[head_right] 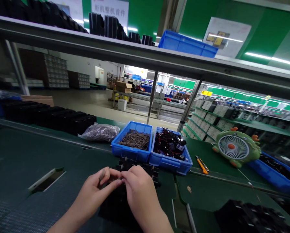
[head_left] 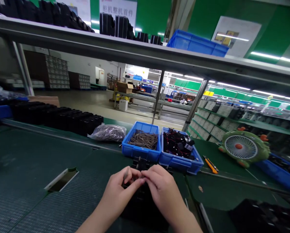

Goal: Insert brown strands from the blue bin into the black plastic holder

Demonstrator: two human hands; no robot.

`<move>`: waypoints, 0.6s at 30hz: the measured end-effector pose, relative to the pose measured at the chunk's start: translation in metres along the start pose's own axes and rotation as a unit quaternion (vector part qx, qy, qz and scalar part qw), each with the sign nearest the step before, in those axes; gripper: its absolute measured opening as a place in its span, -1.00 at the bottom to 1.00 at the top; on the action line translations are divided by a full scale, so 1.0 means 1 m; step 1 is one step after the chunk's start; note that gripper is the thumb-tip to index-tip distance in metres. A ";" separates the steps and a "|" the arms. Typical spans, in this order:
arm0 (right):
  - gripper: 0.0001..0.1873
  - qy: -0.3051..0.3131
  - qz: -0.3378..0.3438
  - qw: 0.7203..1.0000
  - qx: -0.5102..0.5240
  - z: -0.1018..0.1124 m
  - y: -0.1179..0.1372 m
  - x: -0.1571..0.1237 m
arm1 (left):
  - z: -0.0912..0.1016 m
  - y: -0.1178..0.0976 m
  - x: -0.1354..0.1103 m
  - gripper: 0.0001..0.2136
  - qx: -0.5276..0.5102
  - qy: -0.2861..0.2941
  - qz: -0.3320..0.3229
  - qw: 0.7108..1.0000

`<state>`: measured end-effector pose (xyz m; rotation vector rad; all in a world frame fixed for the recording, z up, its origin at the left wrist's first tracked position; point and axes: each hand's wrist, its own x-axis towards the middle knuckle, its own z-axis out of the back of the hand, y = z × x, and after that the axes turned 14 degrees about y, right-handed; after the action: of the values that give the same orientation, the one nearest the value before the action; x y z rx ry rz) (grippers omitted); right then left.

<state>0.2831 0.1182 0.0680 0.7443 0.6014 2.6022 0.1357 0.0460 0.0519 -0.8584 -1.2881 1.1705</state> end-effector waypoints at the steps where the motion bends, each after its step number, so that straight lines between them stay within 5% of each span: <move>1: -0.75 -0.001 0.013 1.000 0.010 0.000 0.002 0.000 | -0.001 0.000 0.001 -0.57 -0.017 -0.010 0.020 1.000; 6: -0.78 -0.027 0.040 0.993 0.110 0.005 0.007 0.002 | 0.000 -0.006 0.003 -0.52 -0.148 -0.050 0.074 0.985; 14: -0.88 -0.008 -0.024 0.990 0.141 0.003 0.008 0.000 | 0.007 -0.008 0.002 -0.48 -0.327 -0.058 0.064 0.941; 18: -0.68 0.008 -0.062 0.987 0.147 0.010 0.006 0.000 | 0.010 -0.005 0.002 -0.46 -0.401 -0.049 0.067 0.912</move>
<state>0.2872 0.1158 0.0791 0.7475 1.0186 2.4340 0.1264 0.0457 0.0582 -1.5107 -1.8572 0.7655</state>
